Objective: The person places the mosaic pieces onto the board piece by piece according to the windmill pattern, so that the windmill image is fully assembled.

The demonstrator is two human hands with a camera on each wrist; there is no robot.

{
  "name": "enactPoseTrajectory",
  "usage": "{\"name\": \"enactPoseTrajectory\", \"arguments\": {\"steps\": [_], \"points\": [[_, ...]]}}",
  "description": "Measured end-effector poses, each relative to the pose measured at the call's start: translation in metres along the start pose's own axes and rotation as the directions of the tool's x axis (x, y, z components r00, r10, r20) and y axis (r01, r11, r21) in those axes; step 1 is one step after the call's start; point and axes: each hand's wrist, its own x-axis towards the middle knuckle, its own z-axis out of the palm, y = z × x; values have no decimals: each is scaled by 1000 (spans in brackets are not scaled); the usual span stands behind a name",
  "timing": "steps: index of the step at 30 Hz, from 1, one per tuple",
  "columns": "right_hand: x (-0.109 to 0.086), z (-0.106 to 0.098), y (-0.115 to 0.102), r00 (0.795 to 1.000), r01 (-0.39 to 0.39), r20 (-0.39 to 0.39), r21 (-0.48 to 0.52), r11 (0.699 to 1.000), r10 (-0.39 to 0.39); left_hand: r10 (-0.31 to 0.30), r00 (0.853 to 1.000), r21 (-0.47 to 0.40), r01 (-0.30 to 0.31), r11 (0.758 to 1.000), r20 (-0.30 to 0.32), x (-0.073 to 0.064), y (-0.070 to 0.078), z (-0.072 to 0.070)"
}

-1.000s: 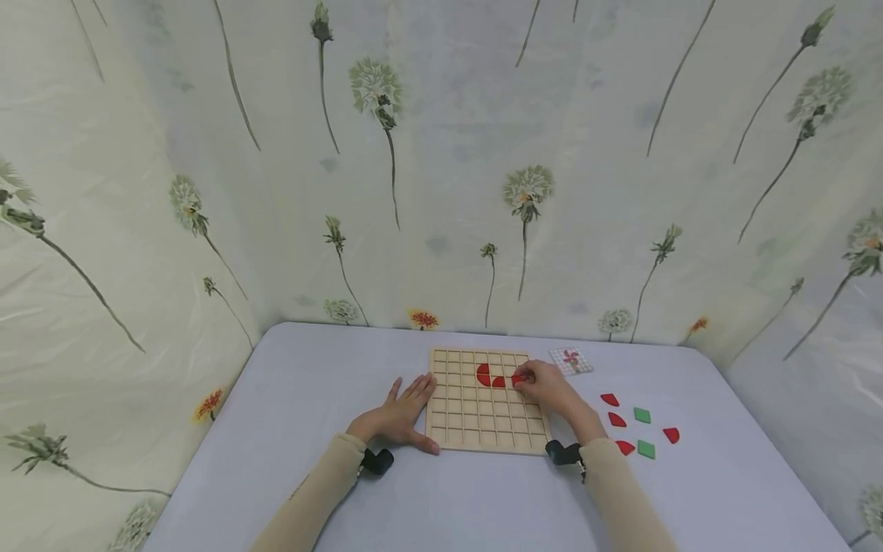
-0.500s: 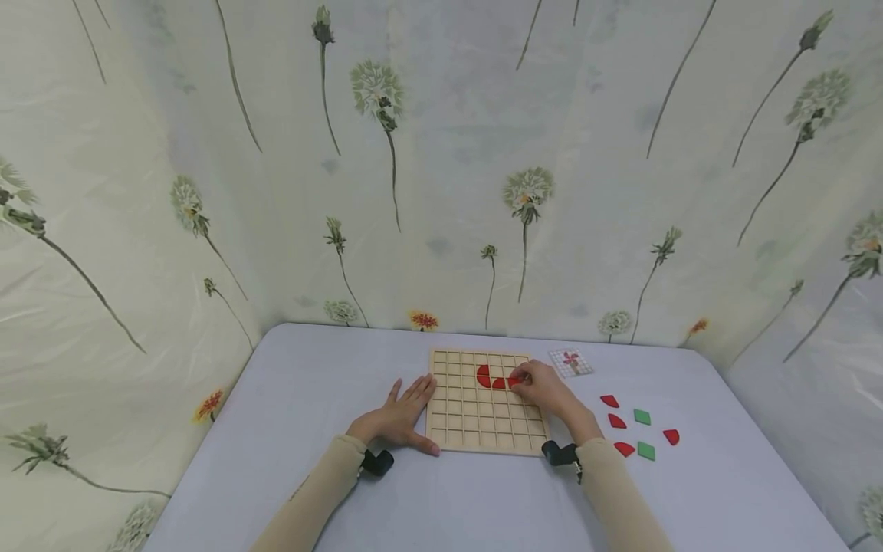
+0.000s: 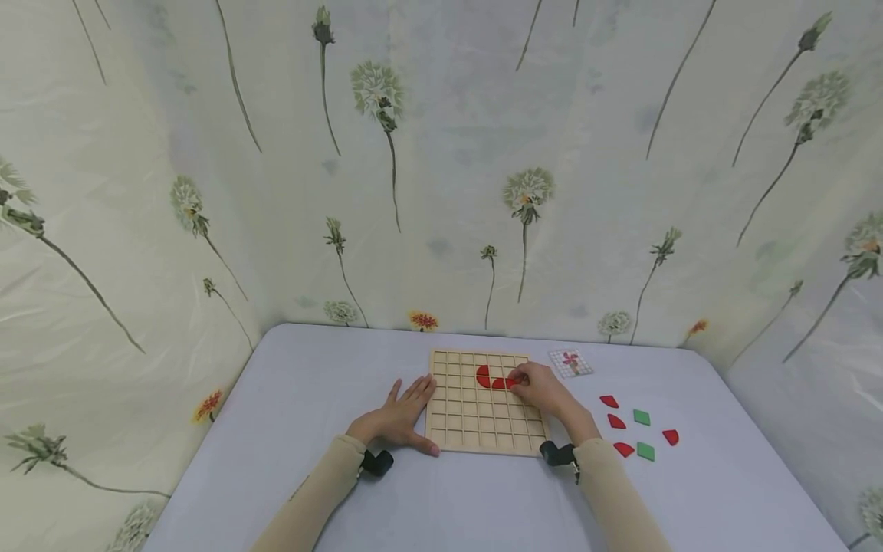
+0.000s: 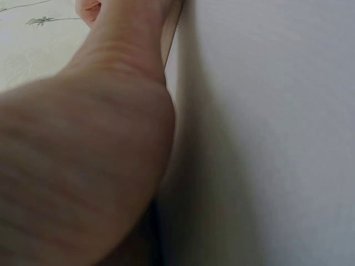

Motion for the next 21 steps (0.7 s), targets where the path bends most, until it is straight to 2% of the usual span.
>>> {"name": "enactPoseTrajectory", "arguments": {"steps": [5, 13, 21], "points": [[0, 2, 0, 999, -26, -19, 7, 1000, 26, -4, 1000, 0, 4, 1000, -2, 1, 0, 0], [-1, 4, 0, 999, -18, -31, 16, 1000, 18, -7, 1000, -7, 7, 1000, -4, 1, 0, 0], [-6, 3, 1, 998, -60, -32, 43, 997, 61, -17, 1000, 2, 17, 1000, -1, 2, 0, 2]]}}
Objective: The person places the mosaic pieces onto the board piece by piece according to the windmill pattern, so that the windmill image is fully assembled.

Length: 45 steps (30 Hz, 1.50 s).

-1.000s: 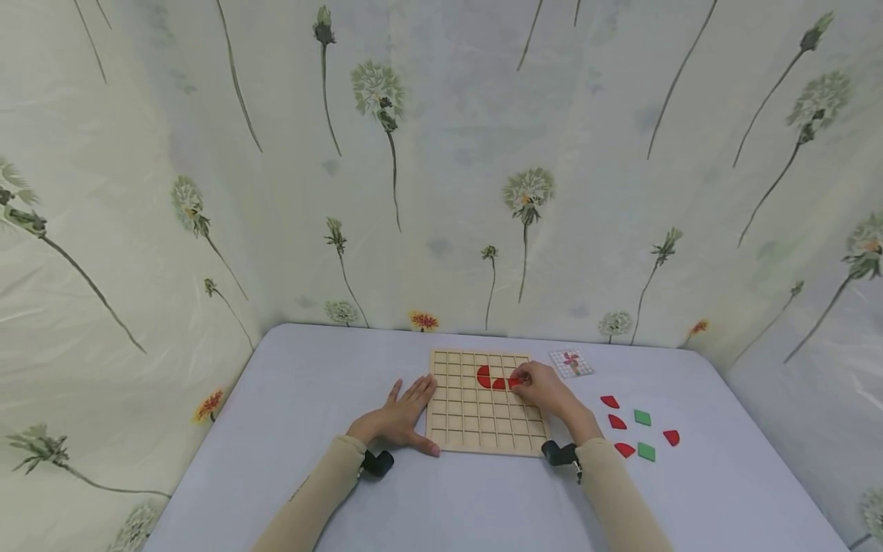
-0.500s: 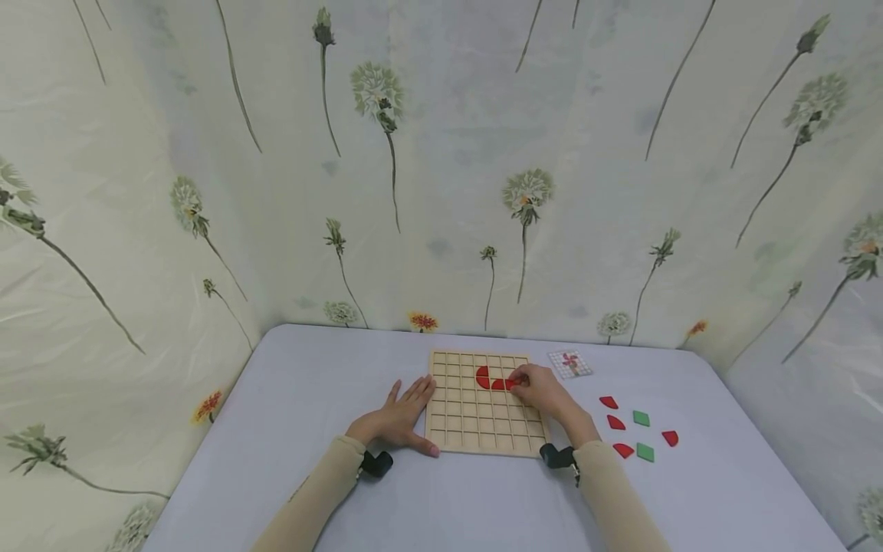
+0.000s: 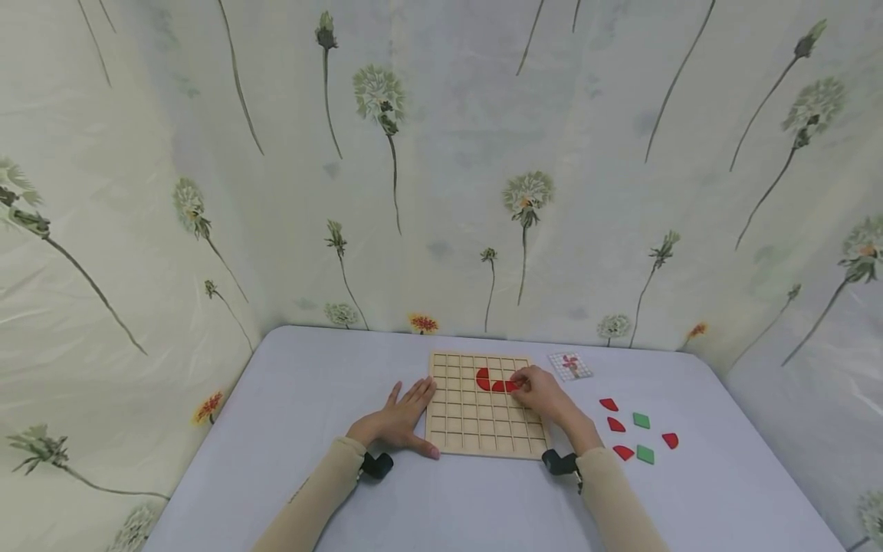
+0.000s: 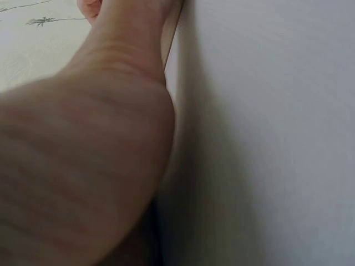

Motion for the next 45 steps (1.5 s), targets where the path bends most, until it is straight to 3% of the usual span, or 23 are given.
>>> {"name": "enactPoseTrajectory", "arguments": {"steps": [11, 15, 32, 45], "points": [[-22, -16, 11, 998, -42, -45, -2, 999, 42, -3, 1000, 5, 3, 1000, 1, 1, 1, 1], [-32, -26, 22, 995, -89, -50, -11, 996, 89, 0, 1000, 1, 0, 1000, -5, 0, 0, 1], [-79, -71, 88, 978, -167, -133, -59, 984, 158, -3, 1000, -14, 3, 1000, -9, -2, 3, -1], [-82, -80, 115, 959, -258, -142, -68, 964, 247, -11, 1000, -7, 11, 1000, -1, -1, 3, -1]]}}
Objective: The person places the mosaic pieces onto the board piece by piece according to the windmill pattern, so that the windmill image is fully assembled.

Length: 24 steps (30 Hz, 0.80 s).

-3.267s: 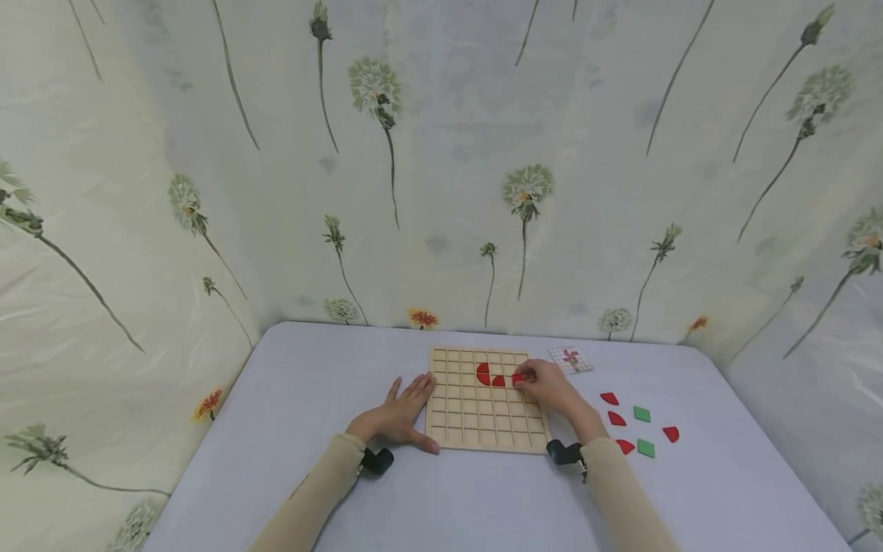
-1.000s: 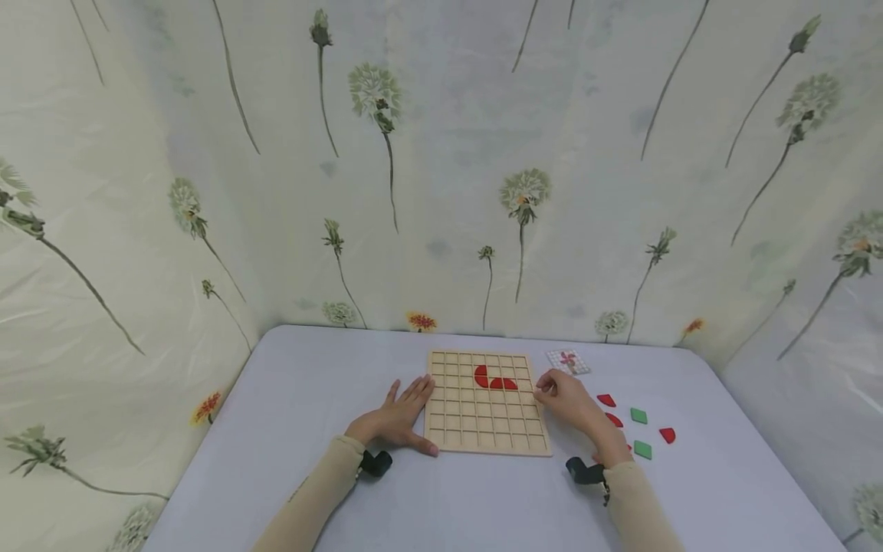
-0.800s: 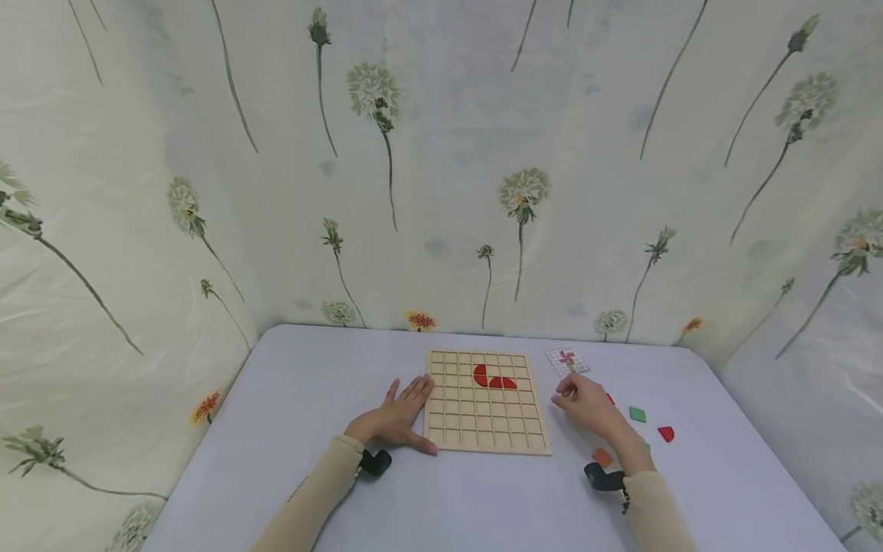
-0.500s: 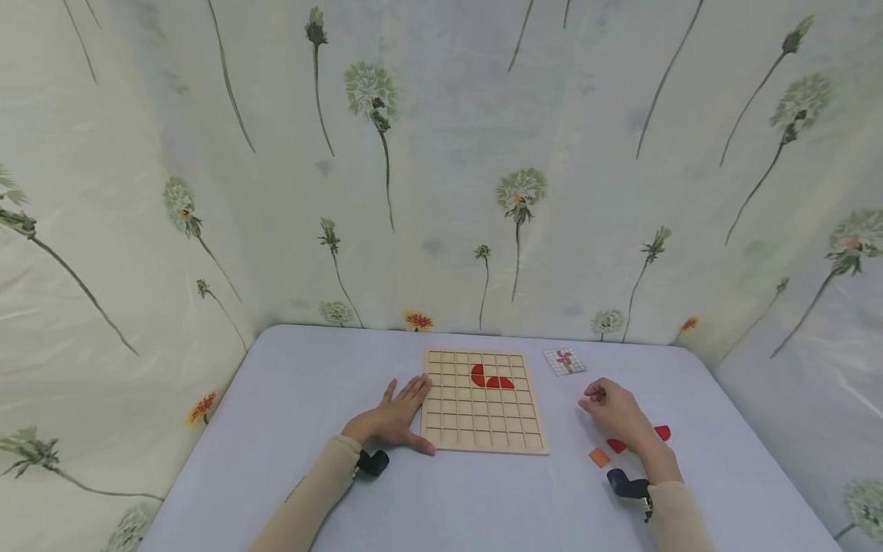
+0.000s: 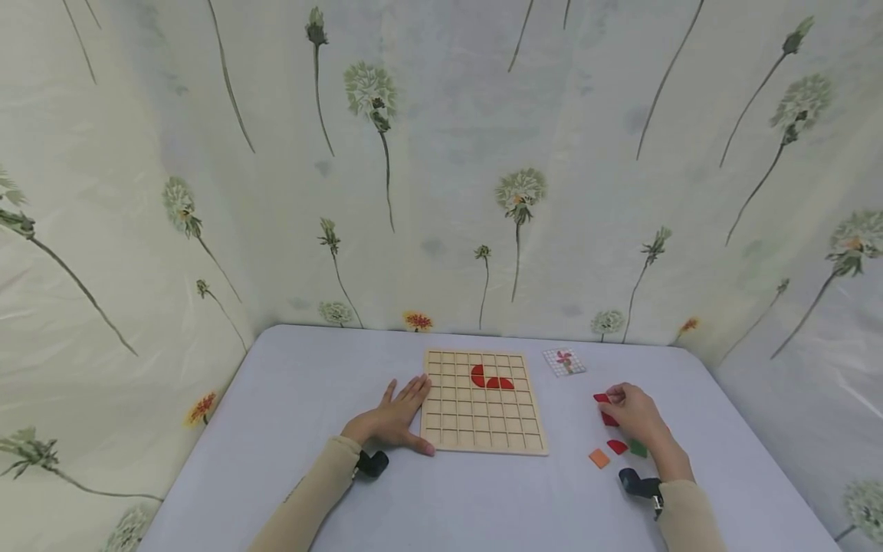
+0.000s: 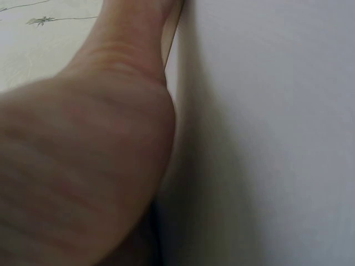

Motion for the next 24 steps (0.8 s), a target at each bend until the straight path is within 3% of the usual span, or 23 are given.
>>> {"name": "enactPoseTrajectory", "arguments": {"steps": [6, 16, 24], "points": [[4, -1, 0, 1000, -14, 19, -6, 1000, 14, 1, 1000, -2, -1, 1000, -1, 1, -1, 1], [13, 3, 1, 998, 57, 11, -28, 998, -56, 5, 1000, 9, -5, 1000, -3, 1, -2, -1], [12, 3, -3, 999, 25, 36, -26, 999, -24, 7, 1000, 6, -7, 1000, 0, 0, -2, 0]]}}
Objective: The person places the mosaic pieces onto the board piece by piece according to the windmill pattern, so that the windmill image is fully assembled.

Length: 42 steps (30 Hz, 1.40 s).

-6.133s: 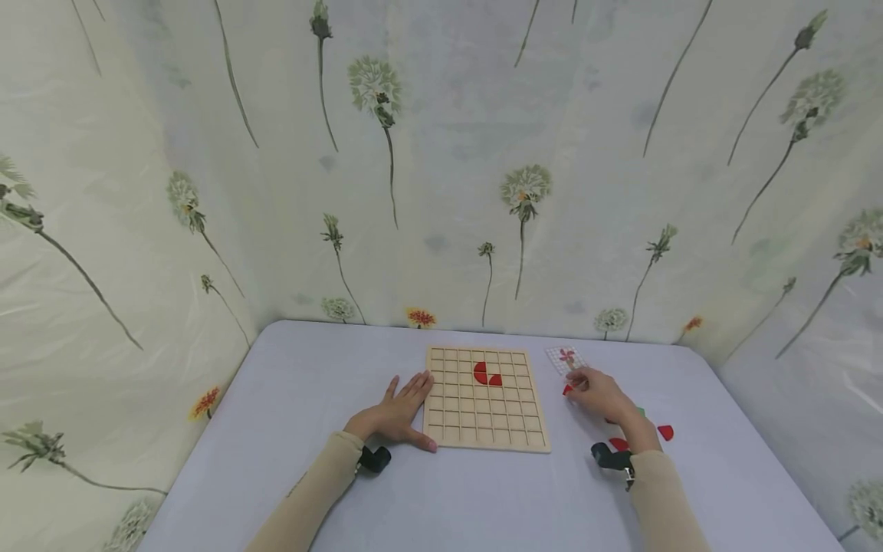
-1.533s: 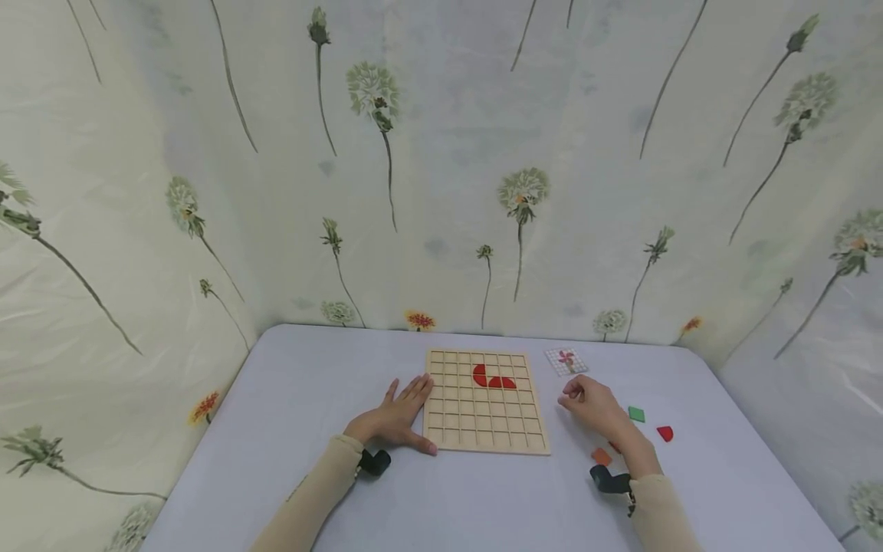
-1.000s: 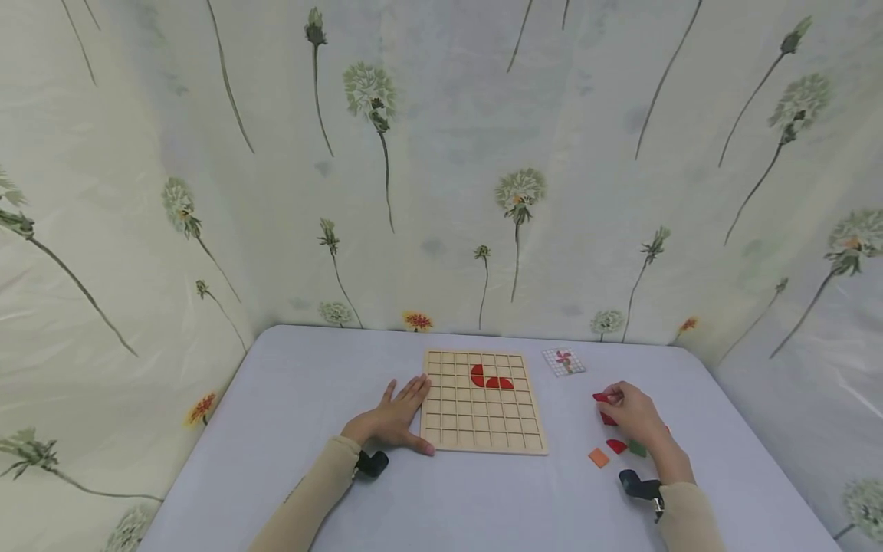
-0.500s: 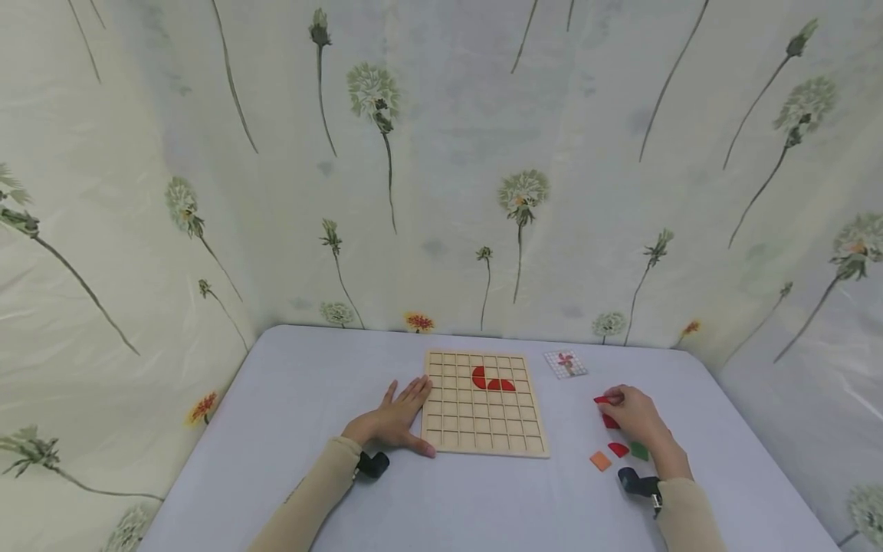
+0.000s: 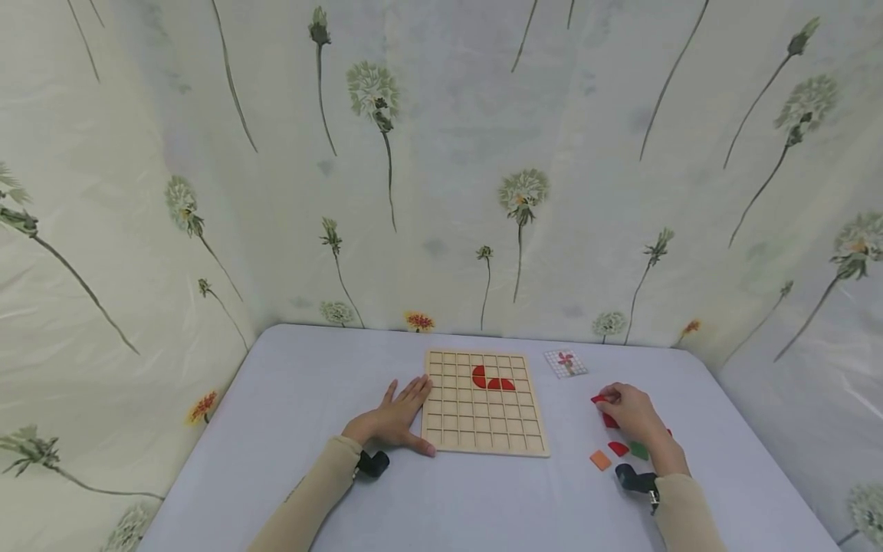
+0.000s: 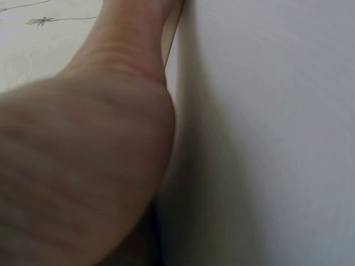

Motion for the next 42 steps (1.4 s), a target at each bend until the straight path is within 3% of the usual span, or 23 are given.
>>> {"name": "enactPoseTrajectory", "arguments": {"steps": [12, 25, 36, 42], "points": [[2, 8, -22, 999, -25, 48, 23, 999, 24, 7, 1000, -12, -7, 1000, -8, -2, 2, 0], [7, 18, -33, 999, -41, 31, -33, 999, 42, -9, 1000, -10, 9, 1000, 0, 0, 2, -1], [8, 15, -22, 996, 46, 71, -9, 999, -46, -3, 1000, -9, 3, 1000, -2, -1, 2, 0], [7, 18, -21, 996, 74, 54, 0, 997, -73, 3, 1000, -13, -3, 1000, -2, -3, 2, -2]]}}
